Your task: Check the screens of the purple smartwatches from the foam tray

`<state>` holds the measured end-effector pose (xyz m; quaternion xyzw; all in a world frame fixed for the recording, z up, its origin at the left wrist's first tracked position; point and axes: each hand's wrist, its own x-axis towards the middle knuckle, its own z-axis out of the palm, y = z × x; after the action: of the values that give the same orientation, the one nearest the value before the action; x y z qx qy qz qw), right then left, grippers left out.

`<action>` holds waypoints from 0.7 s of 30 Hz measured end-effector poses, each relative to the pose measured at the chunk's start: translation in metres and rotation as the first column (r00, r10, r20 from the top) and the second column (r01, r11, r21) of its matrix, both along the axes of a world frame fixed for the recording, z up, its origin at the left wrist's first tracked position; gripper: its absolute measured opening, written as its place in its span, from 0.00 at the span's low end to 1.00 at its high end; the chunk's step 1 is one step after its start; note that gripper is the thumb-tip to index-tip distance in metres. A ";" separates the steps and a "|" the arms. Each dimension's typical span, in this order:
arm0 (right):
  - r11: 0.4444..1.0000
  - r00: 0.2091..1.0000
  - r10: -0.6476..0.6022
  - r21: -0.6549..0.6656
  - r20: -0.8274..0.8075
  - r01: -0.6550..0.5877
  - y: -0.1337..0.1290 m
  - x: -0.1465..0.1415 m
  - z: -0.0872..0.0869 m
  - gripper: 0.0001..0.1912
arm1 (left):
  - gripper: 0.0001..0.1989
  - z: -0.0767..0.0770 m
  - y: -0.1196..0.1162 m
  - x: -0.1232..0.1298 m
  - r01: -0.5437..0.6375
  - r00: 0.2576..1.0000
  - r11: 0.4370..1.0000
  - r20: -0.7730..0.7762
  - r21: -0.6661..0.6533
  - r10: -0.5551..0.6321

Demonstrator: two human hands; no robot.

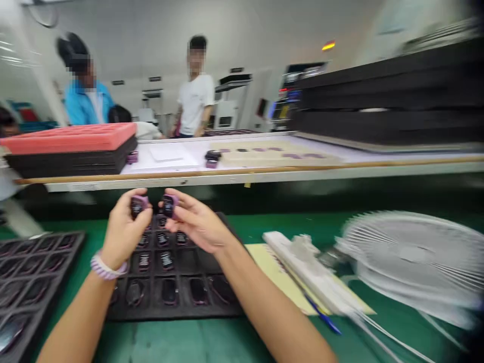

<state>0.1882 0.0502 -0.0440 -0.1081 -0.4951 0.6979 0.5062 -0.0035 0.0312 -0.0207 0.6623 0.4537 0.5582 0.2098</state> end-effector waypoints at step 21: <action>0.997 1.000 -0.031 0.069 -0.004 0.032 -0.007 -0.001 0.003 0.19 | 0.21 -0.001 -0.004 0.007 -0.055 0.997 0.997 0.061 0.050 0.052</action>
<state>0.1871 0.0427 -0.0407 -0.0974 -0.5163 0.6725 0.5212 0.0040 0.0269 -0.0218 0.6380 0.4502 0.5948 0.1910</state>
